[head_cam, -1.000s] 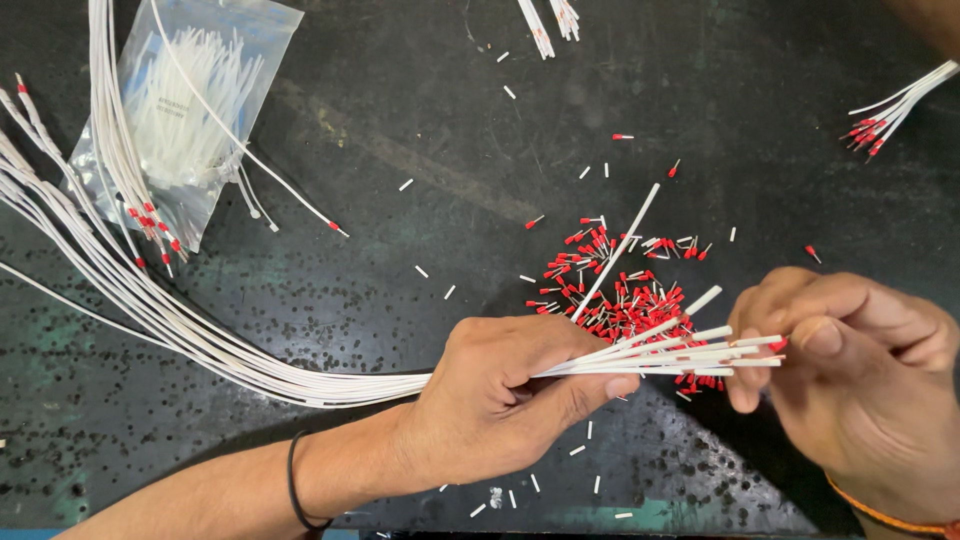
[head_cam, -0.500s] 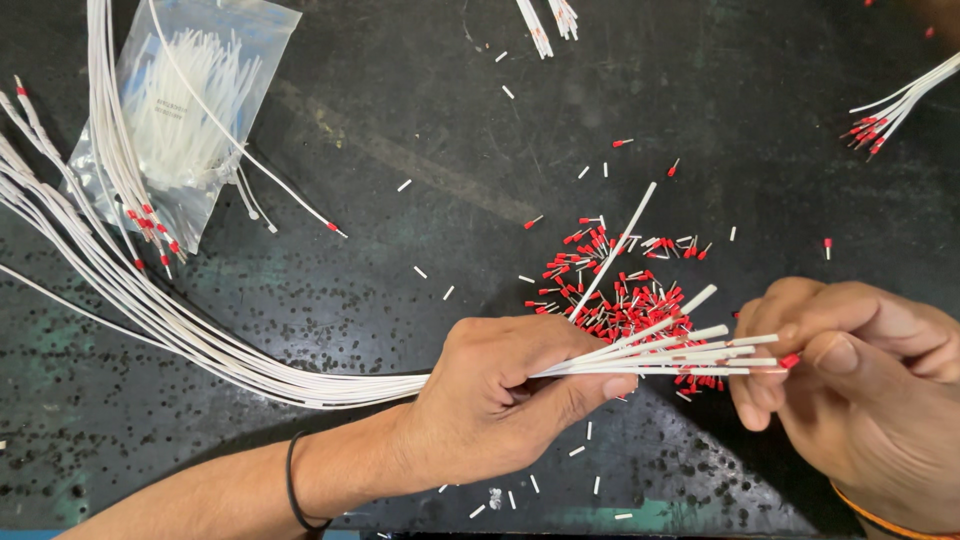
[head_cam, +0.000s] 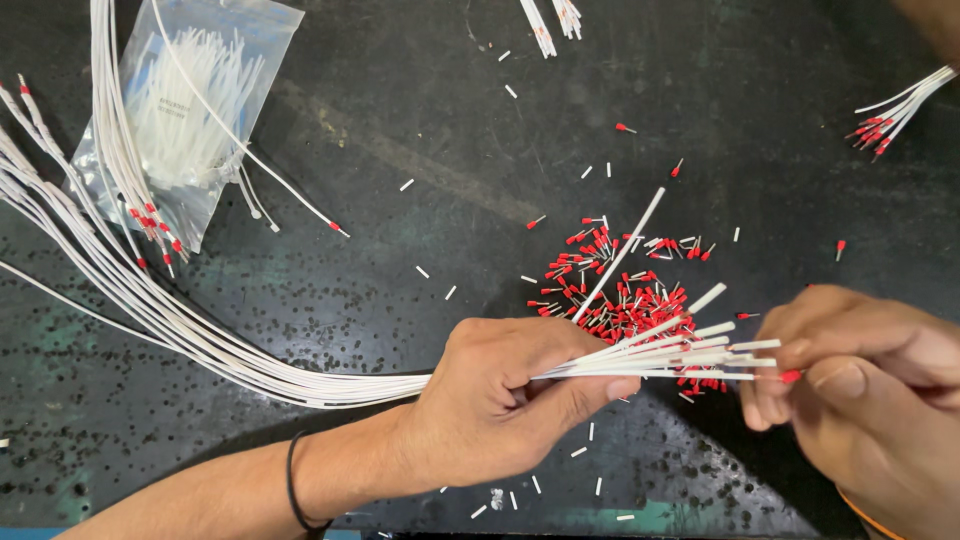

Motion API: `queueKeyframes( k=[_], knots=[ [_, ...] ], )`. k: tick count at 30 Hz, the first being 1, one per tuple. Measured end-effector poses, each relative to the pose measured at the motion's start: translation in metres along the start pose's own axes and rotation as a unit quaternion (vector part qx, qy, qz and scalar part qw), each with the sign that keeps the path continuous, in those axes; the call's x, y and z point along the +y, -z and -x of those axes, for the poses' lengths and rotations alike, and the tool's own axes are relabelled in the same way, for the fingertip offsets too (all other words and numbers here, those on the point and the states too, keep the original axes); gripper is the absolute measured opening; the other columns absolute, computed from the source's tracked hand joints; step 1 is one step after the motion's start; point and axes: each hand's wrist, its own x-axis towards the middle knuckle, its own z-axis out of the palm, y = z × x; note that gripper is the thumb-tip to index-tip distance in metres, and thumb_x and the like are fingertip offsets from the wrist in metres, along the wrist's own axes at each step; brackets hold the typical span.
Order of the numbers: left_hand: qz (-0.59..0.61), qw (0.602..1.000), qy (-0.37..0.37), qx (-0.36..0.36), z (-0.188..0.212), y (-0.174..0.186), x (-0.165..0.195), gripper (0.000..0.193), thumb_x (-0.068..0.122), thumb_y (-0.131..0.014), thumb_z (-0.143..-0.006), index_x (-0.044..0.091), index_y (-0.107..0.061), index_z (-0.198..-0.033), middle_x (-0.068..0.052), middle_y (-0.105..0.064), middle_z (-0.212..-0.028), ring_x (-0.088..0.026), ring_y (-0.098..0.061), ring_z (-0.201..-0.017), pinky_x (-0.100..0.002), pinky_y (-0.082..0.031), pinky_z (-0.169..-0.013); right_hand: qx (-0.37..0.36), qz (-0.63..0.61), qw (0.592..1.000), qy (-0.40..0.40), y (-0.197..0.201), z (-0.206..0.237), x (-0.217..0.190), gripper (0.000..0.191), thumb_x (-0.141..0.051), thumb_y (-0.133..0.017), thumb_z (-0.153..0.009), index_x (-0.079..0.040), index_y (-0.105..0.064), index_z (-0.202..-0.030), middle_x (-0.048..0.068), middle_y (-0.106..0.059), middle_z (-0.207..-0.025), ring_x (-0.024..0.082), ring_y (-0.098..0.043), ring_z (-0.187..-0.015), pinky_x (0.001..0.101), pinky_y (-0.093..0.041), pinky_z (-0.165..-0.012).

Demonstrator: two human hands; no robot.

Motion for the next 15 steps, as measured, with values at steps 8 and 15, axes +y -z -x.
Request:
queueKeyframes(
  k=[8,15],
  knots=[
    [0.013,0.999,0.033,0.001,-0.0006,0.0010,0.0041,0.008,0.013,-0.074,-0.100,0.005,-0.075,-0.103,-0.001,-0.066,-0.074,-0.005,-0.054,-0.059,-0.025,-0.041,-0.052,0.039,0.251,0.965,0.062,0.0070,0.0092,-0.0013,0.013,-0.003,-0.064,-0.095,0.001,-0.065,-0.107,0.019,-0.067,-0.104,0.024,-0.069,-0.080,0.0360,-0.062,-0.075],
    [0.007,1.000,0.025,0.012,-0.0009,0.0018,0.0043,0.008,0.013,-0.075,-0.099,0.005,-0.074,-0.100,-0.001,-0.064,-0.071,-0.006,-0.054,-0.058,-0.026,-0.040,-0.051,0.024,0.352,0.935,0.030,0.0061,0.0055,-0.0054,0.009,0.004,-0.061,-0.094,0.004,-0.068,-0.100,0.018,-0.067,-0.111,0.022,-0.076,-0.087,0.0317,-0.064,-0.082]
  ],
)
